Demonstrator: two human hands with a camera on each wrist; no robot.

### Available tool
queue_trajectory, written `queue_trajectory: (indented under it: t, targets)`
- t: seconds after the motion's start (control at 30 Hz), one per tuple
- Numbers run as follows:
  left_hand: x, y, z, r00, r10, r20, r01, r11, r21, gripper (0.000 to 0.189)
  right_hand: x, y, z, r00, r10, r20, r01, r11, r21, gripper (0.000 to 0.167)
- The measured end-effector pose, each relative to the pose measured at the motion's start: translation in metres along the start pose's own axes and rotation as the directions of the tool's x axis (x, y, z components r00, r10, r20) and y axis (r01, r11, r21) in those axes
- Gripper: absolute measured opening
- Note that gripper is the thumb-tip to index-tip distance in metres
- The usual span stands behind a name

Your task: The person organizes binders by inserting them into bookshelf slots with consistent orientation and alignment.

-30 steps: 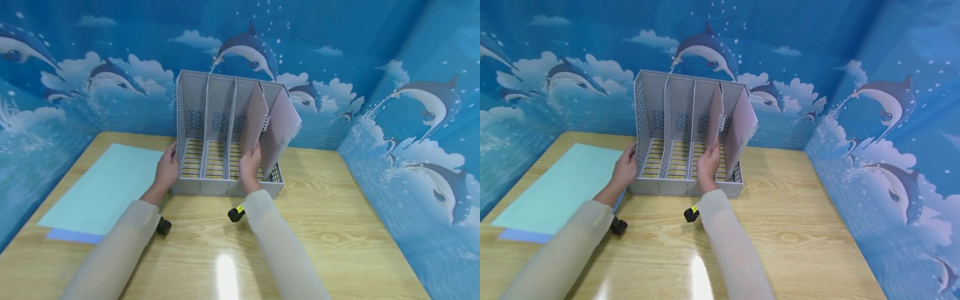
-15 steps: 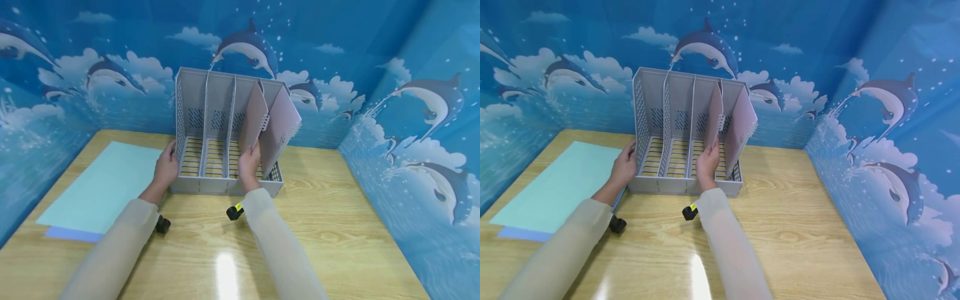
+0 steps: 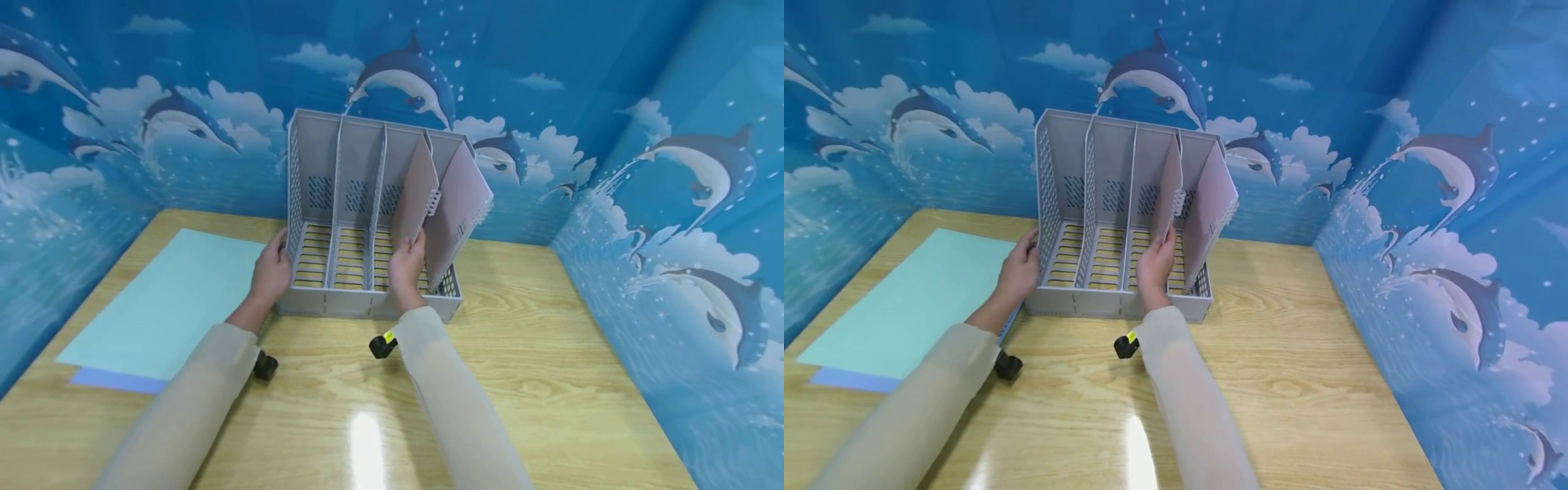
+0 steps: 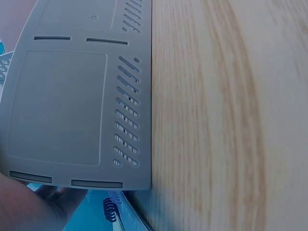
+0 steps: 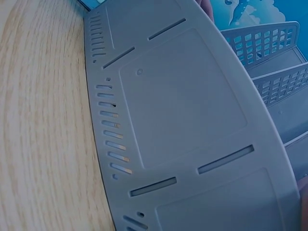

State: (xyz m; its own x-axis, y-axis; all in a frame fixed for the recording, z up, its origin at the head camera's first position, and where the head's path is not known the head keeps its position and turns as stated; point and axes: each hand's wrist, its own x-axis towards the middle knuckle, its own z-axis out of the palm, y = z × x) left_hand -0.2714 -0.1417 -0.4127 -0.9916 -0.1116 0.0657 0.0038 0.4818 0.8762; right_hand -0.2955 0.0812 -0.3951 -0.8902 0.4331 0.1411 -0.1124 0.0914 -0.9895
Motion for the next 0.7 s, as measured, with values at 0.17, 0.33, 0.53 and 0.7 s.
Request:
queue_trajectory:
  t: [0.17,0.33,0.53,0.7]
  targets:
    - [-0.0003,0.0002,-0.0009,1.0,0.01,0.007,-0.01,1.0,-0.009,0.05,0.0004,0.0005,0.0003,1.0,0.001,0.0,-0.001,1.0,-0.008,0.043]
    - [-0.0005,0.0027,-0.0029,1.0,0.011,0.006,-0.011,1.0,-0.014,0.05,0.0001,-0.0021,0.0018,1.0,0.002,0.006,-0.002,1.0,0.009,0.043]
    - [-0.0001,0.0035,-0.0031,1.0,0.018,-0.002,-0.018,1.0,-0.025,0.05,0.0015,-0.0022,0.0036,1.0,-0.015,0.013,0.015,1.0,-0.002,0.043]
    - [-0.0013,0.0019,-0.0016,1.0,0.015,0.003,-0.015,1.0,-0.017,0.05,-0.0018,-0.0041,0.0016,1.0,0.005,0.019,-0.005,1.0,0.017,0.042]
